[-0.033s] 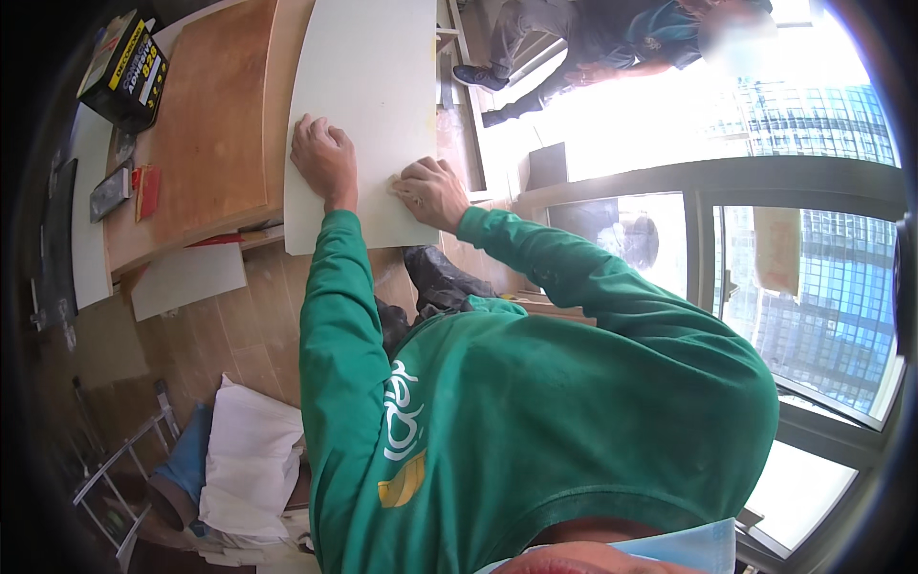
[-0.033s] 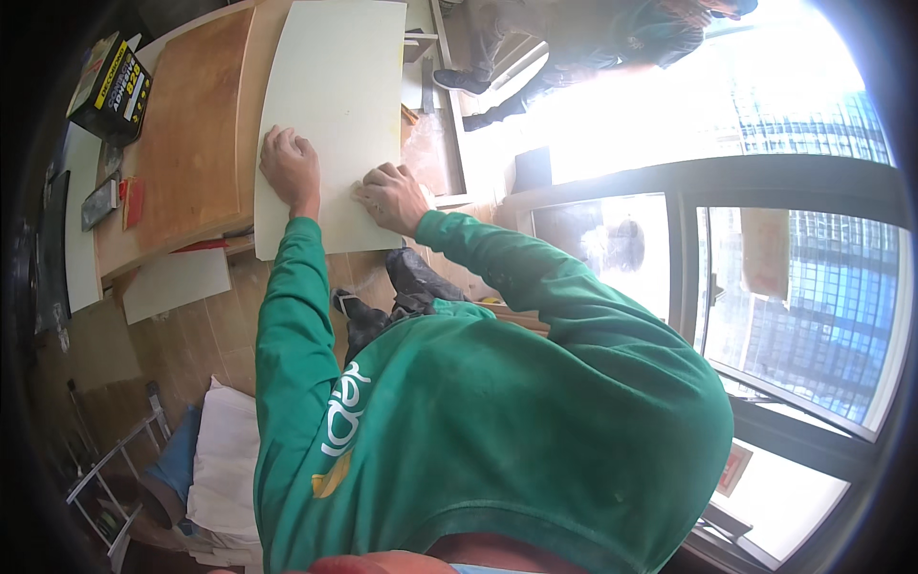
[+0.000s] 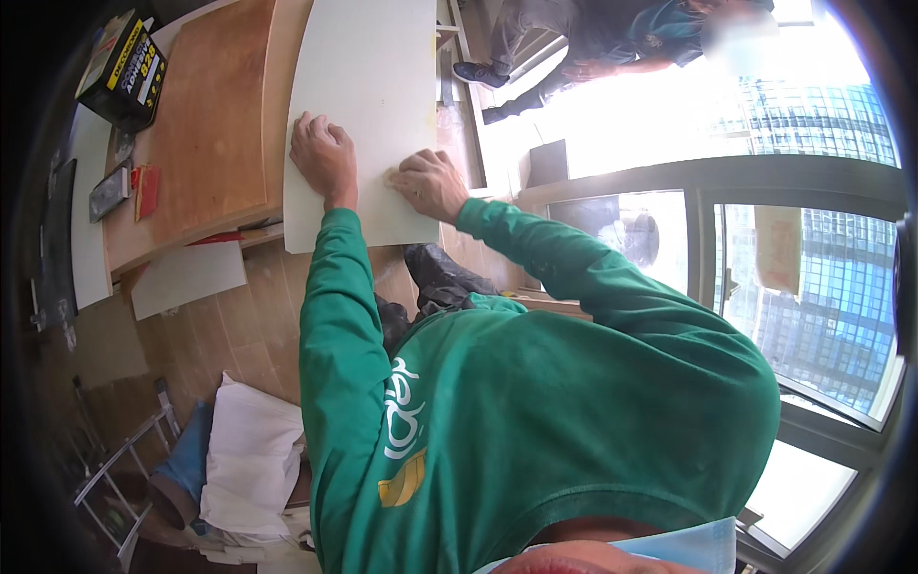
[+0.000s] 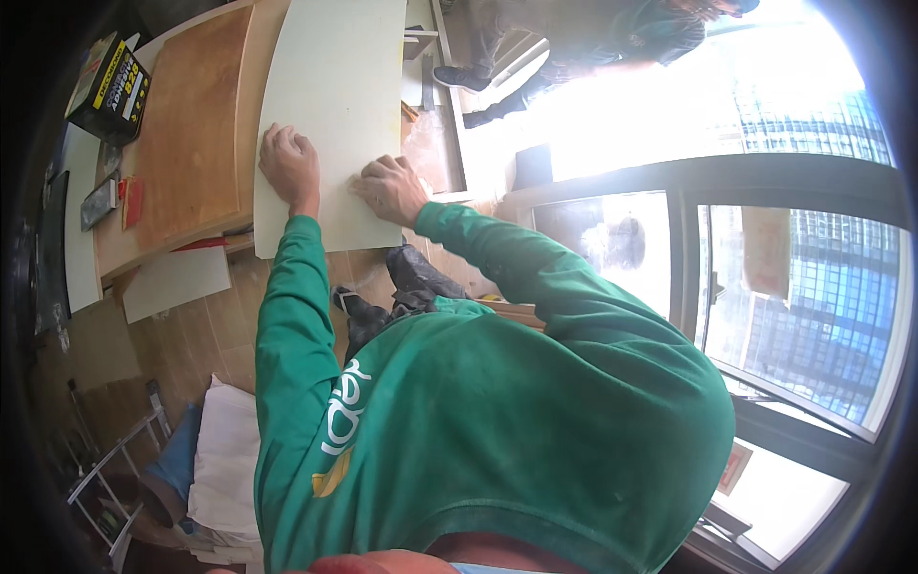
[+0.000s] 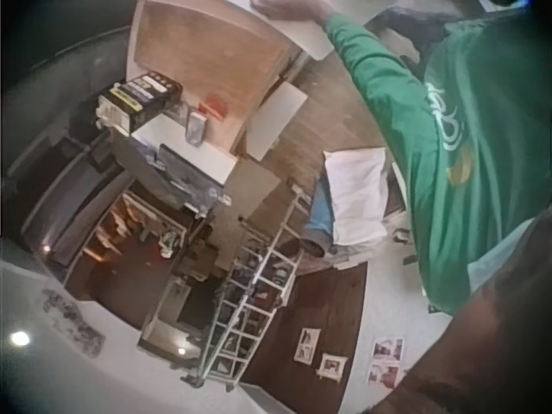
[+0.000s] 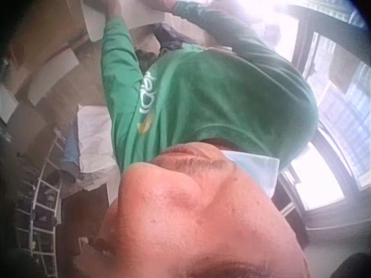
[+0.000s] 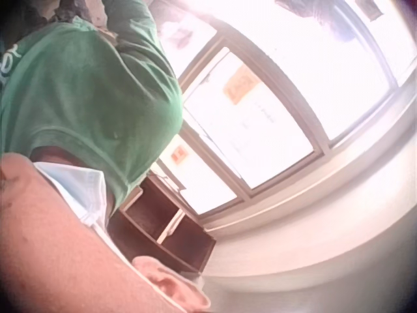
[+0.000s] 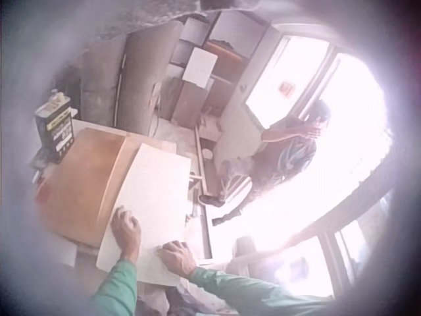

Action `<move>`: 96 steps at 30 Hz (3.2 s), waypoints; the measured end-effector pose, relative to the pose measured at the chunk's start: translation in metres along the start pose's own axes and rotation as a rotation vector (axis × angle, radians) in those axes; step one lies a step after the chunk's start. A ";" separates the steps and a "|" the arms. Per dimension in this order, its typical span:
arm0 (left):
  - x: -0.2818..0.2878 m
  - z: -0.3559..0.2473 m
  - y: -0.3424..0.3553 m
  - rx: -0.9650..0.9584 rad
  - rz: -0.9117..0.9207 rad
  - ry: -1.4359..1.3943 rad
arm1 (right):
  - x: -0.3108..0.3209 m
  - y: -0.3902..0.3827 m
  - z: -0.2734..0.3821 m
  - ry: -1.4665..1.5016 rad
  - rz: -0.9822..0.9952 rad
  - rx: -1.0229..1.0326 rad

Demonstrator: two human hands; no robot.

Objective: The person wipes a white rectangular panel with a cloth, then flips it to wipe the other side. They place the panel on a wooden workbench and continue wiping both sides thoroughly.

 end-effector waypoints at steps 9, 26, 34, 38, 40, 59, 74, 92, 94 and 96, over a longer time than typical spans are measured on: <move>0.000 -0.004 0.000 -0.020 0.006 0.020 | -0.032 0.105 -0.074 -0.186 -0.090 -0.129; -0.001 -0.003 -0.001 -0.001 0.010 0.019 | -0.035 0.113 -0.078 -0.333 0.071 -0.039; 0.000 0.000 0.002 -0.002 -0.034 0.019 | -0.032 0.119 -0.075 -0.273 0.038 -0.042; 0.002 0.000 0.003 -0.003 -0.011 -0.015 | -0.044 0.125 -0.080 -0.322 0.035 -0.100; -0.002 0.001 0.002 0.025 0.001 -0.010 | -0.044 0.091 -0.065 -0.399 0.192 -0.107; 0.007 -0.017 0.003 -0.078 0.145 0.129 | -0.060 0.168 -0.155 -0.242 -0.027 -0.052; 0.000 -0.024 0.013 -0.097 0.181 0.251 | -0.090 0.188 -0.131 -0.078 0.054 0.266; 0.000 -0.032 0.008 -0.158 0.197 0.273 | -0.076 0.177 -0.153 0.098 0.069 0.340; 0.002 -0.031 0.005 -0.167 0.204 0.270 | -0.073 0.183 -0.165 0.085 -0.011 0.308; 0.001 -0.030 0.003 -0.138 0.217 0.251 | -0.067 0.217 -0.203 -0.071 0.067 0.242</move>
Point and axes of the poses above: each hand's wrist, its own y-axis towards the middle knuckle, its own x-axis out of the back of the hand, z = x × y, the point moved 4 cm from there along y, towards the middle knuckle, and after that the axes turned 11 degrees about -z, right-handed, at the moved point
